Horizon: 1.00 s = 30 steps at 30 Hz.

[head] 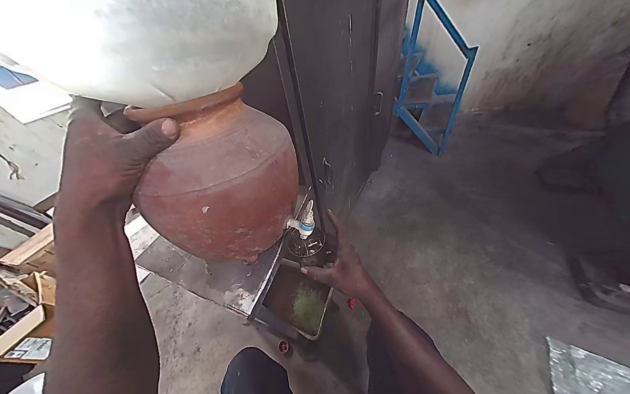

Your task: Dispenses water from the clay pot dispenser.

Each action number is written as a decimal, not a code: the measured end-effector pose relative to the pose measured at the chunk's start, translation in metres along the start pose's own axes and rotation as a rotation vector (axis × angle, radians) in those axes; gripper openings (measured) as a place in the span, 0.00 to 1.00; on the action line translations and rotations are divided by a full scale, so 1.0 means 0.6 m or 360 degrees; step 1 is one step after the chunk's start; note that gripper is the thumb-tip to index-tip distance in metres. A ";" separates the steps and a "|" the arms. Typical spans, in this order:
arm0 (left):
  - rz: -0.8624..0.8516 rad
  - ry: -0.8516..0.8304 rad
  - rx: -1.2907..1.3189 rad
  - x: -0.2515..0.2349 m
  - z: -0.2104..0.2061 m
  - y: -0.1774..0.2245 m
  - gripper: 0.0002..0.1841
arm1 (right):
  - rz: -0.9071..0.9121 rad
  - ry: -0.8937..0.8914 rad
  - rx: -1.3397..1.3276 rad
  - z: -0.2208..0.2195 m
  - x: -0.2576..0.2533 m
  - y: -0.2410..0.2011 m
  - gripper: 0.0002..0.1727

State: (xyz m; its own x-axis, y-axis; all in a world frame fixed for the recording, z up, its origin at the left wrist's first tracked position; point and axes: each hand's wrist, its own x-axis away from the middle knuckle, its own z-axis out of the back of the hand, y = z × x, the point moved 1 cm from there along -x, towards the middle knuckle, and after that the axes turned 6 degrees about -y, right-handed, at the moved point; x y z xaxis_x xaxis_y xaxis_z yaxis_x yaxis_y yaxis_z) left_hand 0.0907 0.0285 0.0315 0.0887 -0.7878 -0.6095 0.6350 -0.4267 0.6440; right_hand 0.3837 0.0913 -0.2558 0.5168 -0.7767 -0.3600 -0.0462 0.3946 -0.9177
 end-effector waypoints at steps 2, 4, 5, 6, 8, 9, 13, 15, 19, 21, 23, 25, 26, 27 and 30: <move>0.0005 -0.0002 -0.0003 -0.001 0.001 -0.001 0.49 | -0.0002 -0.0007 -0.0011 0.000 -0.001 0.001 0.76; -0.0016 -0.0009 0.0009 -0.001 0.003 -0.005 0.50 | 0.0005 -0.0015 -0.0036 -0.001 -0.001 0.002 0.76; -0.0022 -0.0007 0.0017 -0.001 0.003 -0.006 0.50 | 0.0011 -0.0014 -0.0038 -0.001 -0.001 0.003 0.76; -0.0016 0.0000 0.0019 -0.001 0.004 -0.007 0.50 | 0.0012 -0.0010 -0.0027 -0.002 -0.001 0.002 0.75; -0.0002 0.0012 0.0000 -0.001 0.005 -0.009 0.50 | 0.0000 -0.0011 -0.0003 -0.001 -0.001 0.001 0.76; -0.0009 0.0006 0.0002 -0.002 0.005 -0.010 0.50 | -0.0008 -0.0008 0.0004 -0.001 -0.001 0.001 0.76; -0.0016 -0.0009 0.0010 -0.001 0.002 -0.005 0.49 | -0.0002 -0.0017 -0.0019 -0.002 -0.001 0.004 0.76; 0.0006 -0.0006 -0.0018 -0.001 0.003 -0.005 0.51 | 0.0009 -0.0018 -0.0032 -0.003 -0.002 0.006 0.75; -0.0004 -0.0007 -0.0016 -0.002 0.003 -0.007 0.47 | 0.0012 -0.0026 -0.0037 -0.003 -0.002 0.006 0.76; 0.0002 -0.0002 -0.0019 -0.002 0.002 -0.005 0.47 | 0.0031 -0.0029 -0.0046 -0.003 -0.002 0.007 0.76; 0.0015 0.0004 -0.0024 -0.001 0.001 -0.002 0.48 | 0.0035 -0.0024 -0.0052 -0.003 -0.001 0.007 0.76; 0.0007 0.0002 -0.0027 -0.002 0.001 -0.003 0.49 | 0.0029 -0.0016 -0.0048 -0.001 -0.001 0.006 0.76; -0.0001 0.0000 -0.0033 -0.002 0.001 -0.004 0.49 | 0.0027 -0.0016 -0.0049 -0.001 -0.001 0.006 0.76; -0.0012 -0.0007 -0.0031 -0.003 0.001 -0.005 0.49 | 0.0030 -0.0014 -0.0050 -0.001 0.000 0.006 0.76; -0.0007 -0.0017 -0.0027 -0.004 0.000 -0.005 0.51 | 0.0044 -0.0008 -0.0044 0.001 0.002 0.007 0.76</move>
State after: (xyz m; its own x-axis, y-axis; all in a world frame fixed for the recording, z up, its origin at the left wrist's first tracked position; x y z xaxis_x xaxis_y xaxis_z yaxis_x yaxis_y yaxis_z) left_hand 0.0885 0.0315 0.0312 0.0776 -0.7907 -0.6073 0.6484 -0.4227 0.6332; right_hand 0.3846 0.0920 -0.2600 0.5191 -0.7634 -0.3844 -0.0838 0.4022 -0.9117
